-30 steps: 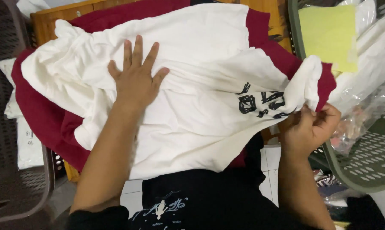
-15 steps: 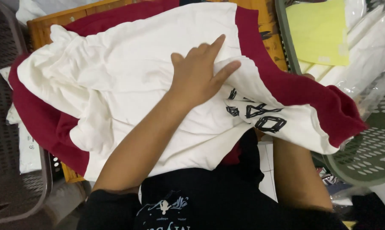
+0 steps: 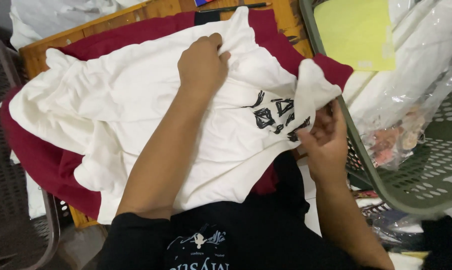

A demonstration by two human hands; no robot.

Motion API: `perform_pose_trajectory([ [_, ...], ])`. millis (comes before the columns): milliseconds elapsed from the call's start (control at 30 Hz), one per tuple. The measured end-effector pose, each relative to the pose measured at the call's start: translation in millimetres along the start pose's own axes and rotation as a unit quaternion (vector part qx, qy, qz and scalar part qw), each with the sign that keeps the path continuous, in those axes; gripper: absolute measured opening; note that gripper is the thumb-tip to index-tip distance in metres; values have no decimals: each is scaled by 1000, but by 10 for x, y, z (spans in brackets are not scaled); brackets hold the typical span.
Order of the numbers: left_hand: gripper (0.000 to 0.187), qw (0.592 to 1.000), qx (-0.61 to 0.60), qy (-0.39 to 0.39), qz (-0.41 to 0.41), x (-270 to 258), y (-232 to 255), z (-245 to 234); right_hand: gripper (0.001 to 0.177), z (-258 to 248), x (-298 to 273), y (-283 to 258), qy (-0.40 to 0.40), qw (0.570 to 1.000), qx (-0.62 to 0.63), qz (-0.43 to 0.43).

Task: Folding a maroon and white hoodie and writing on a yellow label at a workbench.

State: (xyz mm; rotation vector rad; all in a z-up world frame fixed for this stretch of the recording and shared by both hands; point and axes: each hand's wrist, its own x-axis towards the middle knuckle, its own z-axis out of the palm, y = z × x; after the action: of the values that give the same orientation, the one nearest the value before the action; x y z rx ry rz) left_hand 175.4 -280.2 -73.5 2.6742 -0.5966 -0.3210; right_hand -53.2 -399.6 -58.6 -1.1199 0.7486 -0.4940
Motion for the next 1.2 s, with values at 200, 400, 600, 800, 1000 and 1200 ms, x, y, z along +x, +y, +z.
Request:
perform_pose_trajectory([
  [200, 11, 968, -102, 224, 39, -14, -2, -153, 11, -133, -53, 148, 80, 988, -128, 17],
  [400, 18, 952, -132, 275, 29, -126, -68, -220, 46, -381, -82, 337, -6, 979, 122, -163],
  [600, 63, 953, -65, -4, 296, -1432, 466, -218, 42, -443, -98, 288, 121, 990, 70, 20],
  [800, 47, 898, -133, -261, 329, -2015, 325, -102, 34, -223, -128, -11, 160, 970, -176, -41],
  [1000, 46, 873, -183, -310, 328, -2148, 211, -129, 65, -193, -246, -47, 46, 937, -275, -208],
  [1200, 50, 906, -130, -308, 259, -2235, 255, -265, 56, -450, -261, 81, 84, 935, -270, -214],
])
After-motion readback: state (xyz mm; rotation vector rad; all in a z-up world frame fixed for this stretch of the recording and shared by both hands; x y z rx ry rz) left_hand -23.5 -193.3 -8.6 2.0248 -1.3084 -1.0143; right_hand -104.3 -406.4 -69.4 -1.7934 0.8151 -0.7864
